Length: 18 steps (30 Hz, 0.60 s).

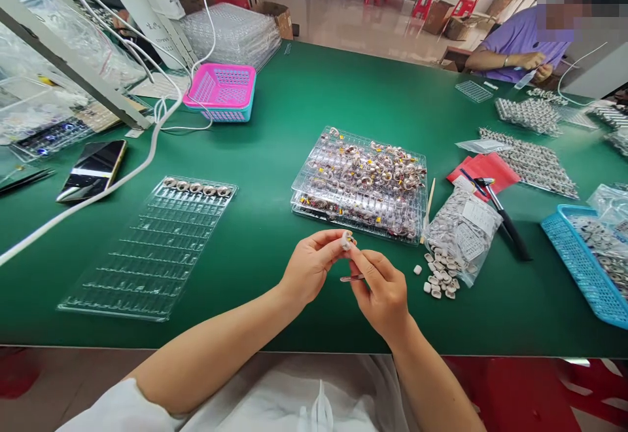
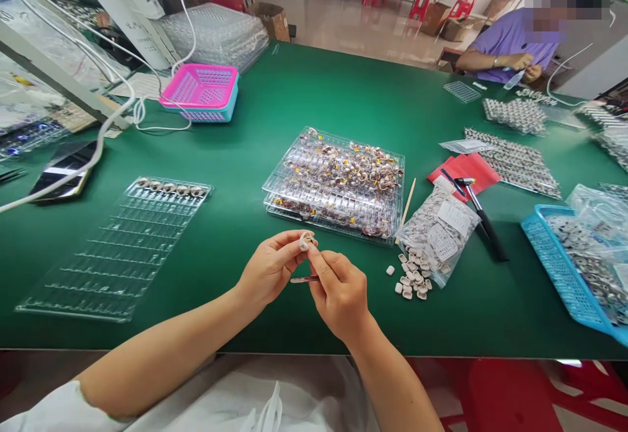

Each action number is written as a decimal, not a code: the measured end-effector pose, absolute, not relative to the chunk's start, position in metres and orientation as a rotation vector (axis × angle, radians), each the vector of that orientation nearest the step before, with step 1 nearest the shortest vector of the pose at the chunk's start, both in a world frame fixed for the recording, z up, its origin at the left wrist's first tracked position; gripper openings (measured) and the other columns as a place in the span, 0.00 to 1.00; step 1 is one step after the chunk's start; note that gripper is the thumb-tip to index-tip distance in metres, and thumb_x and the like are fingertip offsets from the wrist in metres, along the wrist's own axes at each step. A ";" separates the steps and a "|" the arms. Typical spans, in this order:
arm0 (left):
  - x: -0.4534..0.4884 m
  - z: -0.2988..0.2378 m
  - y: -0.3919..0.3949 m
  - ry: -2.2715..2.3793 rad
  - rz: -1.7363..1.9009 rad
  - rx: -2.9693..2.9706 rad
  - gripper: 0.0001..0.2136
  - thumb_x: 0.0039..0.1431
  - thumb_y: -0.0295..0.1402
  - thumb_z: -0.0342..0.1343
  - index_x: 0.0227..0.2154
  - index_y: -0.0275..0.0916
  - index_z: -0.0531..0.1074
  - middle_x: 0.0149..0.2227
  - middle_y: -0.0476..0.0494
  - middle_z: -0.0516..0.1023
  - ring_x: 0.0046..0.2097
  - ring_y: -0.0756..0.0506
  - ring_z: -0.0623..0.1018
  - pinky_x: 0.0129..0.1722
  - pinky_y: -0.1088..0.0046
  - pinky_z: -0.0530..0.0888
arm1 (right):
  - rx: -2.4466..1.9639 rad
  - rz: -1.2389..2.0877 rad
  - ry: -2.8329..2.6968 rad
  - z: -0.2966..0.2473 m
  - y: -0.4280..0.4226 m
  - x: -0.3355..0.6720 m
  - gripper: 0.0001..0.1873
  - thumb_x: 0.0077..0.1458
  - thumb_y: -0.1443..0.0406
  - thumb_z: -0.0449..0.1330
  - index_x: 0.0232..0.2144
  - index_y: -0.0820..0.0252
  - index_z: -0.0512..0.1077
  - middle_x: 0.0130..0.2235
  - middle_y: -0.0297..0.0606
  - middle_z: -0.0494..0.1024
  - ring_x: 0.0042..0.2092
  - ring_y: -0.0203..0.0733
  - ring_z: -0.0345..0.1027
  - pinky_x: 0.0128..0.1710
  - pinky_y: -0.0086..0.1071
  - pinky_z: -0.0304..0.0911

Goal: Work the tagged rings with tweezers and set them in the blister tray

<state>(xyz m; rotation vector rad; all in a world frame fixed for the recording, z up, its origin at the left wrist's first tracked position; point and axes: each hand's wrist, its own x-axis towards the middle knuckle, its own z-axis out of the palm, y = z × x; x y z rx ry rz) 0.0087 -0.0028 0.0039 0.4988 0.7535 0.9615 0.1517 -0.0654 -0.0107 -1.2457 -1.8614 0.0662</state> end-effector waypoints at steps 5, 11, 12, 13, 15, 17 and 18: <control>0.009 0.003 -0.001 0.743 0.927 0.481 0.09 0.47 0.30 0.72 0.31 0.33 0.81 0.32 0.45 0.81 0.33 0.51 0.79 0.38 0.77 0.76 | -1.250 0.052 -1.868 -0.012 -0.066 0.154 0.33 0.59 0.76 0.58 0.64 0.51 0.62 0.42 0.42 0.79 0.40 0.41 0.76 0.37 0.33 0.75; 0.008 0.000 -0.001 0.725 0.897 0.509 0.08 0.49 0.30 0.70 0.33 0.34 0.81 0.33 0.45 0.81 0.33 0.51 0.79 0.39 0.76 0.76 | -1.234 0.028 -1.856 -0.011 -0.065 0.156 0.33 0.58 0.76 0.58 0.63 0.52 0.63 0.43 0.43 0.80 0.40 0.40 0.76 0.37 0.32 0.74; 0.007 0.001 -0.001 0.721 0.894 0.509 0.08 0.49 0.30 0.70 0.33 0.34 0.81 0.33 0.45 0.81 0.33 0.51 0.79 0.40 0.76 0.76 | -1.233 0.017 -1.853 -0.010 -0.065 0.156 0.32 0.58 0.76 0.58 0.63 0.52 0.63 0.43 0.42 0.80 0.40 0.40 0.76 0.37 0.32 0.74; 0.007 0.001 -0.001 0.718 0.892 0.507 0.08 0.49 0.30 0.70 0.33 0.34 0.81 0.33 0.45 0.81 0.33 0.51 0.79 0.40 0.76 0.76 | -1.233 0.004 -1.853 -0.010 -0.065 0.156 0.32 0.58 0.76 0.58 0.63 0.51 0.63 0.43 0.42 0.80 0.40 0.41 0.77 0.37 0.32 0.74; 0.007 0.003 -0.001 0.711 0.890 0.502 0.08 0.49 0.30 0.70 0.33 0.34 0.81 0.33 0.45 0.81 0.33 0.51 0.79 0.40 0.76 0.76 | -1.234 -0.020 -1.852 -0.009 -0.065 0.156 0.32 0.58 0.75 0.59 0.63 0.51 0.63 0.42 0.42 0.80 0.40 0.41 0.77 0.36 0.32 0.74; 0.007 0.004 -0.001 0.712 0.888 0.497 0.08 0.49 0.30 0.70 0.33 0.34 0.81 0.32 0.44 0.81 0.33 0.50 0.79 0.39 0.75 0.76 | -1.235 -0.026 -1.849 -0.008 -0.064 0.156 0.32 0.58 0.75 0.59 0.62 0.50 0.64 0.42 0.42 0.81 0.39 0.42 0.77 0.36 0.32 0.74; 0.007 0.005 0.000 0.714 0.888 0.496 0.09 0.48 0.30 0.70 0.33 0.33 0.81 0.32 0.44 0.81 0.33 0.50 0.79 0.39 0.75 0.76 | -1.232 -0.017 -1.844 -0.008 -0.064 0.156 0.32 0.58 0.75 0.59 0.62 0.50 0.64 0.41 0.42 0.81 0.40 0.42 0.77 0.36 0.33 0.74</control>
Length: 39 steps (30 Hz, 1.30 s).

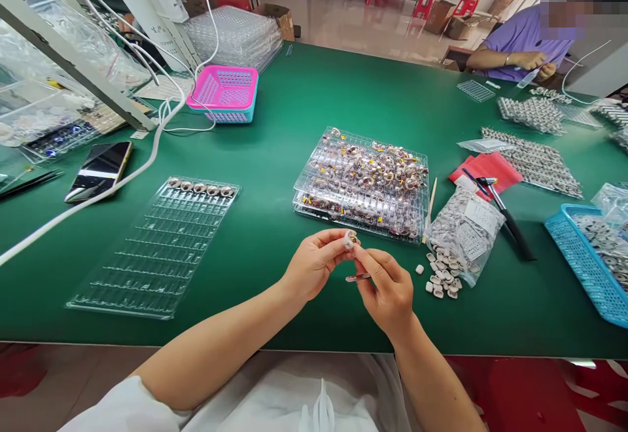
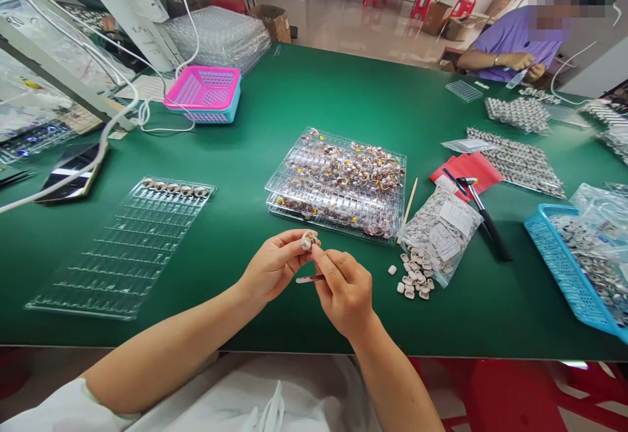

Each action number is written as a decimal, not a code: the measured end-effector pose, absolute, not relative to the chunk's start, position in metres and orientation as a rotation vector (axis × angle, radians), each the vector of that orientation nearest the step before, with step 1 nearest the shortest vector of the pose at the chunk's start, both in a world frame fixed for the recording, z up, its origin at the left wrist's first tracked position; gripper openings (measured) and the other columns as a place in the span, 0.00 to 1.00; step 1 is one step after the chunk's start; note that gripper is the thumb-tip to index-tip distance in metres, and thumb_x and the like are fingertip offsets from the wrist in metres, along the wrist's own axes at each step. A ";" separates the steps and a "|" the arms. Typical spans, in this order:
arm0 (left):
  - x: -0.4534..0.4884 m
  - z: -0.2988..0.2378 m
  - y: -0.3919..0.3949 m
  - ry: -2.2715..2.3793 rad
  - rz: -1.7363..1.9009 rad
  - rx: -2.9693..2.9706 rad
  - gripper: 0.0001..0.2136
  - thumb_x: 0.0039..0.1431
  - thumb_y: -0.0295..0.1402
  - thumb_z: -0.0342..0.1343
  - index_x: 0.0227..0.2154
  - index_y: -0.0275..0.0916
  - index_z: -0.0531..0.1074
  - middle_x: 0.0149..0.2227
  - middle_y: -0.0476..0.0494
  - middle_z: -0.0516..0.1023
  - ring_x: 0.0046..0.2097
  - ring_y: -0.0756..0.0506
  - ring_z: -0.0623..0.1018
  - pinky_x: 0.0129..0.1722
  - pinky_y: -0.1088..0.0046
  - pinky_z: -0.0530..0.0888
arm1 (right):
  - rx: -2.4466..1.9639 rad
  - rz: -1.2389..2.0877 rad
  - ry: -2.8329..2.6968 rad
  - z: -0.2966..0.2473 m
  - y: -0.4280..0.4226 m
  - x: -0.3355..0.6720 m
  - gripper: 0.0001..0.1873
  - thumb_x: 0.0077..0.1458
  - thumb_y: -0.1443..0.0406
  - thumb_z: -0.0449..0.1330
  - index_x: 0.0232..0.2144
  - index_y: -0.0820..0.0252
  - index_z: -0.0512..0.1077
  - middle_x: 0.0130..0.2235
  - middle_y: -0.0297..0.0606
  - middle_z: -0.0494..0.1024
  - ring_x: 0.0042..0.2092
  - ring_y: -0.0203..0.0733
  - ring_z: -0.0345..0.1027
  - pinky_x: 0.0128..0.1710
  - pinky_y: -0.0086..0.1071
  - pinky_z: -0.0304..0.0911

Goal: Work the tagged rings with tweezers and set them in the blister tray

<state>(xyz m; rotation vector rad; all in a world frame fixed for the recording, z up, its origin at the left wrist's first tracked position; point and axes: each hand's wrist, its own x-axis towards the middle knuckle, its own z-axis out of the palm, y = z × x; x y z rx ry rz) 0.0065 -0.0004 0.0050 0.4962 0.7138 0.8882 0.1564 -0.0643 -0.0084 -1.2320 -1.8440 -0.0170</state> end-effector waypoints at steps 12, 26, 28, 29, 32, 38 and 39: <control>0.005 0.011 0.000 0.733 0.864 0.604 0.09 0.47 0.32 0.71 0.32 0.34 0.81 0.29 0.45 0.81 0.31 0.49 0.79 0.38 0.72 0.75 | -1.327 0.757 -1.376 0.004 -0.067 0.158 0.04 0.60 0.68 0.61 0.38 0.56 0.74 0.35 0.35 0.77 0.27 0.33 0.67 0.24 0.26 0.64; 0.005 0.010 -0.004 0.775 0.854 0.829 0.12 0.45 0.36 0.72 0.32 0.37 0.82 0.31 0.43 0.84 0.34 0.46 0.81 0.39 0.69 0.78 | -1.191 0.956 -1.232 0.007 -0.065 0.166 0.04 0.61 0.64 0.61 0.39 0.56 0.75 0.35 0.35 0.75 0.28 0.33 0.66 0.25 0.28 0.66; 0.006 0.011 -0.005 0.790 0.862 0.840 0.12 0.44 0.36 0.73 0.32 0.37 0.83 0.31 0.43 0.84 0.33 0.45 0.81 0.38 0.69 0.78 | -1.204 0.945 -1.233 0.006 -0.065 0.166 0.04 0.61 0.65 0.61 0.39 0.55 0.76 0.35 0.36 0.75 0.29 0.33 0.66 0.25 0.28 0.66; 0.006 0.011 -0.005 0.798 0.868 0.843 0.12 0.44 0.37 0.73 0.32 0.37 0.83 0.30 0.43 0.84 0.32 0.45 0.81 0.38 0.69 0.78 | -1.204 0.939 -1.232 0.006 -0.065 0.166 0.05 0.60 0.65 0.61 0.39 0.55 0.76 0.35 0.36 0.75 0.28 0.33 0.66 0.25 0.28 0.66; 0.006 0.010 -0.005 0.813 0.884 0.858 0.12 0.44 0.37 0.73 0.32 0.37 0.83 0.29 0.43 0.84 0.31 0.46 0.80 0.36 0.70 0.78 | -1.196 0.917 -1.219 0.005 -0.065 0.166 0.06 0.59 0.66 0.62 0.39 0.54 0.78 0.35 0.35 0.75 0.27 0.32 0.66 0.24 0.27 0.65; 0.006 0.009 -0.008 0.824 0.937 0.957 0.10 0.46 0.36 0.71 0.33 0.38 0.84 0.30 0.42 0.83 0.32 0.47 0.79 0.33 0.73 0.76 | -1.182 0.932 -1.157 0.004 -0.064 0.166 0.07 0.58 0.66 0.64 0.39 0.53 0.80 0.34 0.35 0.76 0.26 0.32 0.65 0.20 0.27 0.63; 0.006 0.009 -0.008 0.832 0.949 0.979 0.10 0.47 0.36 0.71 0.33 0.39 0.85 0.31 0.42 0.83 0.32 0.47 0.78 0.32 0.73 0.75 | -1.182 0.933 -1.148 0.004 -0.064 0.166 0.07 0.57 0.66 0.65 0.38 0.53 0.81 0.33 0.35 0.76 0.26 0.32 0.65 0.20 0.27 0.63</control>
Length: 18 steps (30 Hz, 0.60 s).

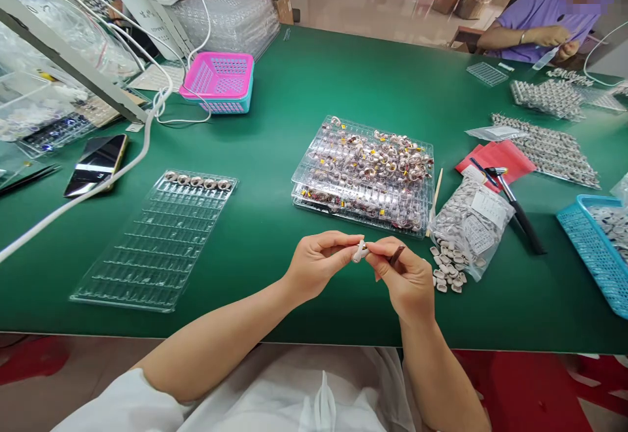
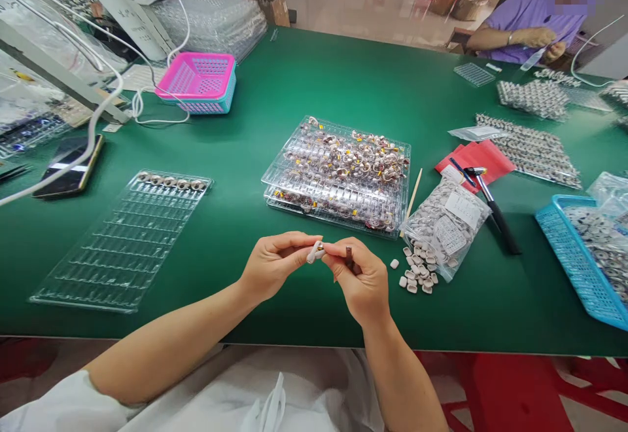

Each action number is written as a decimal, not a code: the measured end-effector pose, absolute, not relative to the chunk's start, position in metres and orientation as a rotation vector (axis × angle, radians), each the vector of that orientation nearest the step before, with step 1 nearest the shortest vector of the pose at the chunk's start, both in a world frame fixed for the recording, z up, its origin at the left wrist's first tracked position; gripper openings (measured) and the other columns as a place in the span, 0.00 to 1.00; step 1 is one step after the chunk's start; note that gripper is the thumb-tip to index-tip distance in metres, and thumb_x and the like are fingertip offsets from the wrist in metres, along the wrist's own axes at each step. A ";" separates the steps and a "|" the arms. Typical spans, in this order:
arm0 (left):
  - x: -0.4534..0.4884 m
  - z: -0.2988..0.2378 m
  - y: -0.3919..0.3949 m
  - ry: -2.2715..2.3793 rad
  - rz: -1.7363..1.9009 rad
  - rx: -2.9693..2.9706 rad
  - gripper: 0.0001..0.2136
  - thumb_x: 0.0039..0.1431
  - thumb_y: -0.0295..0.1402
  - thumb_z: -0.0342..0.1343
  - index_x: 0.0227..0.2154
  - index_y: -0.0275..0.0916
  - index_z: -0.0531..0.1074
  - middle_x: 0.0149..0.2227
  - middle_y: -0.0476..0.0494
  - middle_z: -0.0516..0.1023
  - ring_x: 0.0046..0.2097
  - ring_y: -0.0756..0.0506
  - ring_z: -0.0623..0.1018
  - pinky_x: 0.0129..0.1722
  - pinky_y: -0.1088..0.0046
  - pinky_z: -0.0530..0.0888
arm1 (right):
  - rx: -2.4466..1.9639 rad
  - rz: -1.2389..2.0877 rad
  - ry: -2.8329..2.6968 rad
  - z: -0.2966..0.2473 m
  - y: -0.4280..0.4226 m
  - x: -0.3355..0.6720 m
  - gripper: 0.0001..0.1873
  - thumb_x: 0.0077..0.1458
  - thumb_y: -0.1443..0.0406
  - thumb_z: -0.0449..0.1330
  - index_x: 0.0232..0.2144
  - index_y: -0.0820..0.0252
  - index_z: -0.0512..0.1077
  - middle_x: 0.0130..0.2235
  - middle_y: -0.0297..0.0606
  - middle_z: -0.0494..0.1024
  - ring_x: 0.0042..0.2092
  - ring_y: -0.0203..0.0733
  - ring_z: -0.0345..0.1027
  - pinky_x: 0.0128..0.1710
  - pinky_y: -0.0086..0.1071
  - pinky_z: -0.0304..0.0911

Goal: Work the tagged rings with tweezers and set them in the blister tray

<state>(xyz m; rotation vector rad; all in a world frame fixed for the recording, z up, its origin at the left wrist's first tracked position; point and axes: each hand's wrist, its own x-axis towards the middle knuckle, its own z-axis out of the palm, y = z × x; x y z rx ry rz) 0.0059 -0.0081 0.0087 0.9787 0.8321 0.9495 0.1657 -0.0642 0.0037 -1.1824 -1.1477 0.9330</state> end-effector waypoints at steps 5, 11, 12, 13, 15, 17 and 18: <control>0.007 0.009 -0.009 0.839 0.982 1.057 0.09 0.48 0.36 0.71 0.34 0.41 0.85 0.30 0.42 0.82 0.31 0.47 0.78 0.32 0.72 0.74 | -1.210 0.938 -1.127 0.003 -0.064 0.166 0.06 0.56 0.66 0.66 0.37 0.54 0.81 0.33 0.35 0.76 0.26 0.32 0.65 0.19 0.27 0.63; 0.006 0.006 -0.010 0.835 1.001 1.155 0.08 0.51 0.33 0.67 0.36 0.43 0.85 0.32 0.42 0.83 0.32 0.46 0.79 0.32 0.72 0.75 | -1.196 0.970 -1.115 0.001 -0.063 0.167 0.07 0.55 0.66 0.66 0.38 0.53 0.81 0.32 0.35 0.76 0.27 0.33 0.66 0.20 0.27 0.63; 0.005 0.005 -0.011 0.834 1.008 1.185 0.08 0.52 0.32 0.67 0.37 0.43 0.85 0.32 0.42 0.84 0.33 0.46 0.79 0.33 0.72 0.75 | -1.193 0.973 -1.111 0.001 -0.063 0.168 0.07 0.55 0.66 0.67 0.38 0.53 0.81 0.32 0.35 0.76 0.27 0.33 0.66 0.20 0.27 0.63; 0.005 0.004 -0.011 0.835 1.013 1.220 0.08 0.53 0.32 0.66 0.37 0.44 0.84 0.33 0.42 0.84 0.33 0.46 0.79 0.34 0.72 0.75 | -1.190 0.976 -1.106 0.001 -0.063 0.168 0.07 0.55 0.67 0.67 0.38 0.53 0.81 0.32 0.34 0.76 0.26 0.32 0.65 0.20 0.27 0.63; 0.004 0.003 -0.011 0.844 1.021 1.299 0.09 0.54 0.31 0.65 0.39 0.44 0.84 0.33 0.42 0.84 0.33 0.45 0.79 0.35 0.72 0.74 | -1.190 0.980 -1.102 0.001 -0.062 0.168 0.08 0.55 0.67 0.67 0.38 0.53 0.81 0.32 0.34 0.76 0.27 0.32 0.66 0.20 0.27 0.63; 0.003 0.004 -0.011 0.854 1.026 1.366 0.09 0.55 0.31 0.64 0.39 0.44 0.84 0.33 0.42 0.84 0.33 0.45 0.79 0.35 0.71 0.74 | -1.202 0.984 -1.101 0.002 -0.062 0.168 0.08 0.55 0.67 0.67 0.38 0.53 0.81 0.32 0.34 0.76 0.27 0.33 0.66 0.20 0.27 0.63; 0.002 0.005 -0.011 0.857 1.028 1.390 0.09 0.56 0.31 0.64 0.39 0.45 0.84 0.33 0.42 0.84 0.33 0.45 0.79 0.36 0.71 0.74 | -1.214 0.985 -1.100 0.003 -0.062 0.168 0.07 0.54 0.67 0.67 0.38 0.53 0.81 0.31 0.34 0.76 0.27 0.33 0.66 0.20 0.27 0.63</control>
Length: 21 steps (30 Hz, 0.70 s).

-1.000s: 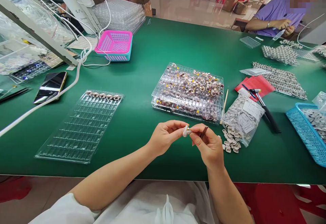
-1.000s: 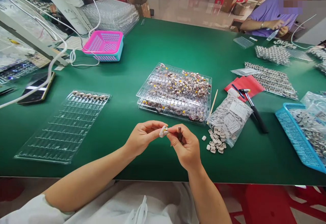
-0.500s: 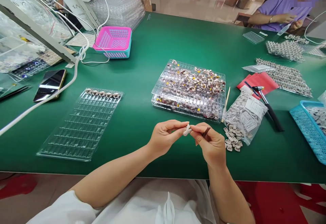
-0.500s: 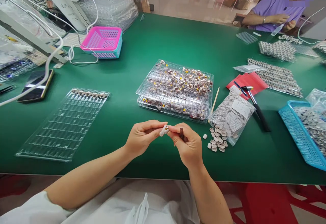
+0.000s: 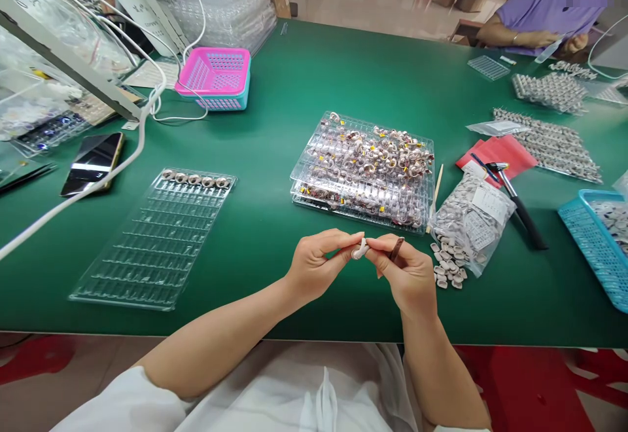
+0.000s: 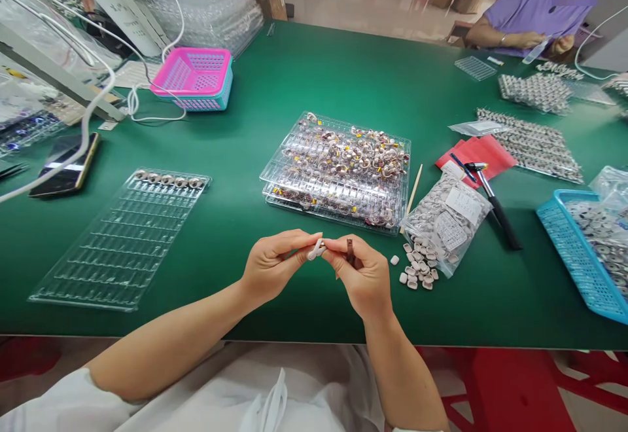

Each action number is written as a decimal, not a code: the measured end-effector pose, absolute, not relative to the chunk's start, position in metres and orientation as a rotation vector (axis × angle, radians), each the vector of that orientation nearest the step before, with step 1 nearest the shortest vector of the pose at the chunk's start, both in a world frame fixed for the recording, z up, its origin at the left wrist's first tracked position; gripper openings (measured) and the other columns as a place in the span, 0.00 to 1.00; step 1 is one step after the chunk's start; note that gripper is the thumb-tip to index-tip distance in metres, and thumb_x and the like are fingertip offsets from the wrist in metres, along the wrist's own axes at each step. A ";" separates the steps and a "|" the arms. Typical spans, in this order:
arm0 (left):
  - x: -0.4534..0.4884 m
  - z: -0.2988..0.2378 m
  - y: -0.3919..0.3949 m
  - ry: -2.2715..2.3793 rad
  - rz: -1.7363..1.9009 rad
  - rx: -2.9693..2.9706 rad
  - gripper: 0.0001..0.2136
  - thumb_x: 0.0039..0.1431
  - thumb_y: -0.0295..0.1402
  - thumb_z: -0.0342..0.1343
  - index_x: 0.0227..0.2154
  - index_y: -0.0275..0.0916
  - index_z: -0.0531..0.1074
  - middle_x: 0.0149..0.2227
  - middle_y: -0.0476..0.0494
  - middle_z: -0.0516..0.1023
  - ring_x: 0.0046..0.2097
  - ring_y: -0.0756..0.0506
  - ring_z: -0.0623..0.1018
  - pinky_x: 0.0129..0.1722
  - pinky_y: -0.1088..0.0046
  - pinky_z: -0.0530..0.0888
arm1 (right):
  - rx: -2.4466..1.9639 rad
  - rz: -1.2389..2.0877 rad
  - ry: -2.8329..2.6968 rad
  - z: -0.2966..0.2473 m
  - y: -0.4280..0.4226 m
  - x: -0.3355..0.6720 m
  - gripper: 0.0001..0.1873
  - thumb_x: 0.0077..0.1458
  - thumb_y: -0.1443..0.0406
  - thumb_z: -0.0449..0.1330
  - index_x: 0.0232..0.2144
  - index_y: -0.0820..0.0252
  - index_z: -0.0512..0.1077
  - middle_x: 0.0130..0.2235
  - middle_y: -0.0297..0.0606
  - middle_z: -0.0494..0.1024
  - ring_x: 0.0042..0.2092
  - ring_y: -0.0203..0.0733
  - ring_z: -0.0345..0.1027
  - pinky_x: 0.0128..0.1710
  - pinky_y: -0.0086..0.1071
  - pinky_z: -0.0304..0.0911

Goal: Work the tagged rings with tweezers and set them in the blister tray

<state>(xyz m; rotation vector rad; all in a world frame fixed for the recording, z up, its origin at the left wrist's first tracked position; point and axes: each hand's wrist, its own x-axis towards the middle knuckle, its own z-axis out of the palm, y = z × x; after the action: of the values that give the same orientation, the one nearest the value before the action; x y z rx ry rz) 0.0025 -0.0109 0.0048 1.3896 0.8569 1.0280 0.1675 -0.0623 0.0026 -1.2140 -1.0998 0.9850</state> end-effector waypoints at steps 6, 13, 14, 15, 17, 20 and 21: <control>0.001 0.008 -0.011 0.822 1.019 1.508 0.11 0.60 0.30 0.60 0.43 0.45 0.83 0.34 0.41 0.84 0.35 0.45 0.79 0.38 0.70 0.75 | -1.312 0.988 -1.086 0.005 -0.062 0.170 0.07 0.54 0.63 0.68 0.37 0.55 0.81 0.30 0.35 0.77 0.25 0.32 0.64 0.20 0.27 0.63; 0.001 0.002 -0.009 0.728 1.107 1.714 0.13 0.62 0.26 0.57 0.46 0.41 0.81 0.35 0.41 0.83 0.36 0.47 0.80 0.38 0.73 0.76 | -1.388 1.008 -1.097 0.009 -0.063 0.172 0.07 0.54 0.62 0.67 0.37 0.55 0.82 0.31 0.35 0.78 0.25 0.32 0.63 0.21 0.26 0.63; 0.001 0.001 -0.009 0.707 1.127 1.757 0.13 0.63 0.25 0.56 0.47 0.40 0.80 0.35 0.41 0.83 0.36 0.48 0.80 0.37 0.74 0.76 | -1.394 1.012 -1.102 0.009 -0.063 0.172 0.07 0.55 0.62 0.67 0.38 0.55 0.82 0.31 0.35 0.78 0.25 0.32 0.63 0.21 0.26 0.62; 0.001 0.000 -0.009 0.695 1.138 1.791 0.14 0.63 0.24 0.55 0.48 0.40 0.79 0.36 0.41 0.83 0.36 0.48 0.80 0.37 0.74 0.76 | -1.397 1.013 -1.105 0.009 -0.063 0.173 0.07 0.55 0.62 0.67 0.38 0.55 0.82 0.31 0.35 0.78 0.25 0.32 0.63 0.21 0.26 0.62; 0.001 0.000 -0.010 0.697 1.142 1.825 0.14 0.64 0.23 0.54 0.48 0.39 0.79 0.36 0.40 0.83 0.36 0.48 0.80 0.38 0.75 0.77 | -1.392 1.010 -1.112 0.009 -0.063 0.173 0.07 0.55 0.62 0.67 0.37 0.54 0.82 0.31 0.35 0.78 0.25 0.32 0.63 0.21 0.27 0.61; 0.000 0.000 -0.010 0.709 1.129 1.815 0.13 0.64 0.23 0.55 0.46 0.39 0.80 0.35 0.40 0.83 0.36 0.48 0.80 0.37 0.75 0.77 | -1.366 1.011 -1.126 0.007 -0.063 0.175 0.07 0.55 0.63 0.67 0.38 0.54 0.82 0.31 0.35 0.78 0.26 0.33 0.64 0.21 0.27 0.61; 0.000 0.000 -0.009 0.709 1.126 1.806 0.12 0.63 0.24 0.55 0.46 0.39 0.80 0.35 0.40 0.83 0.35 0.48 0.80 0.37 0.75 0.77 | -1.351 1.012 -1.131 0.007 -0.063 0.175 0.07 0.55 0.63 0.67 0.38 0.54 0.82 0.31 0.35 0.78 0.26 0.34 0.64 0.21 0.27 0.61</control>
<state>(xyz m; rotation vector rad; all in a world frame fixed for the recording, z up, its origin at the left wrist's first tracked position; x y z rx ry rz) 0.0002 -0.0094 -0.0003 1.8059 0.7094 1.1264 0.1747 -0.0631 0.0067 -1.3506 -1.1309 1.0118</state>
